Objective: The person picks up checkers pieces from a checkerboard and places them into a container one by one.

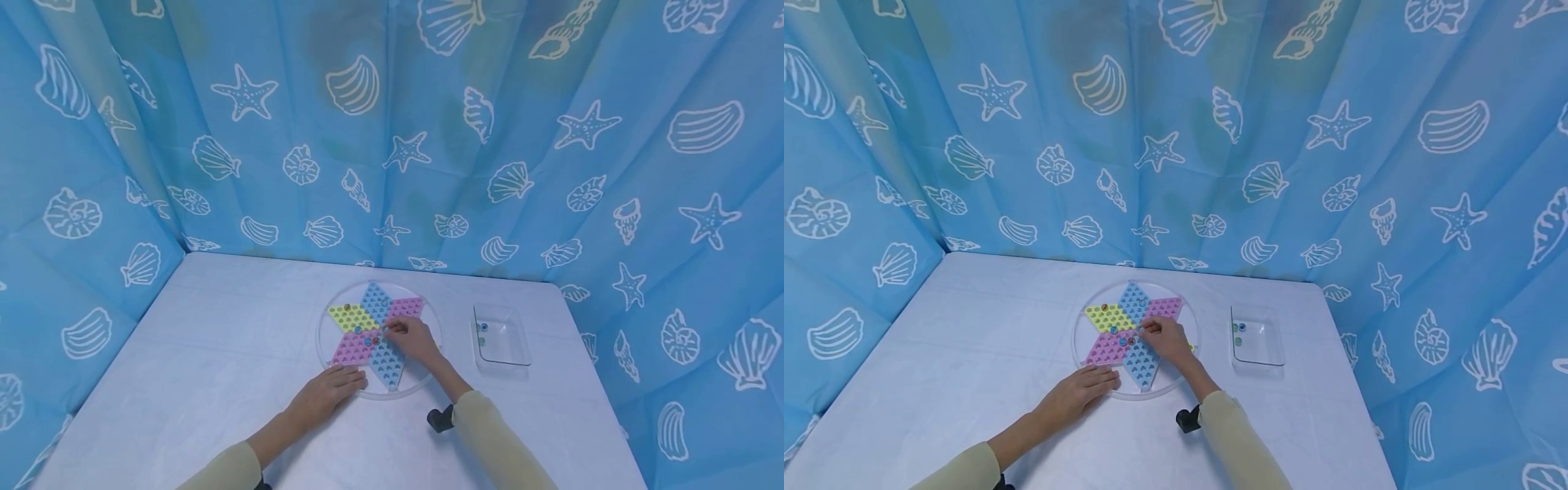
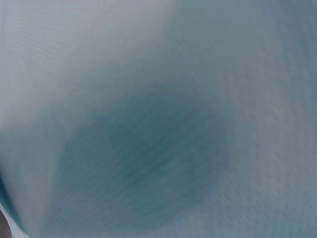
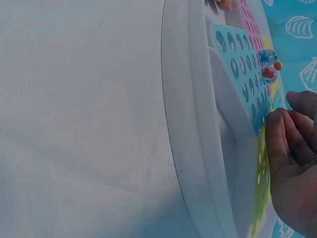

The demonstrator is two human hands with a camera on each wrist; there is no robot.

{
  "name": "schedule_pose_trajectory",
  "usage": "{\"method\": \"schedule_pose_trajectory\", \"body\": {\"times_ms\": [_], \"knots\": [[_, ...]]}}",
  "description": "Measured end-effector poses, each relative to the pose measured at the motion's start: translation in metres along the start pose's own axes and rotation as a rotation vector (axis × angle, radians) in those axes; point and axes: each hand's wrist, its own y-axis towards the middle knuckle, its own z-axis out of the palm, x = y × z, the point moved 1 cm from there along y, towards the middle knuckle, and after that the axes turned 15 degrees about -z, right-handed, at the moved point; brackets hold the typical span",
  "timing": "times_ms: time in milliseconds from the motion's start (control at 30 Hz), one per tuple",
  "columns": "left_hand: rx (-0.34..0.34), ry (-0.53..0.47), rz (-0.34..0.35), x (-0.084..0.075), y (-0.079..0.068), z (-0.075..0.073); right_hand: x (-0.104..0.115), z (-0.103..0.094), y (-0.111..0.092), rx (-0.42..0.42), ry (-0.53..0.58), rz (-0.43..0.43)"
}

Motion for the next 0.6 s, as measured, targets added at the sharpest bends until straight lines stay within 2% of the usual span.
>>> {"method": "schedule_pose_trajectory", "body": {"times_ms": [333, 600], "knots": [[0.047, 0.044, -0.035, -0.001, -0.001, 0.0, 0.004, -0.027, -0.009, -0.072, 0.026, -0.022], [0.04, 0.041, -0.025, -0.001, 0.0, 0.0, -0.002, -0.052, -0.013, -0.111, 0.015, -0.032]]}}
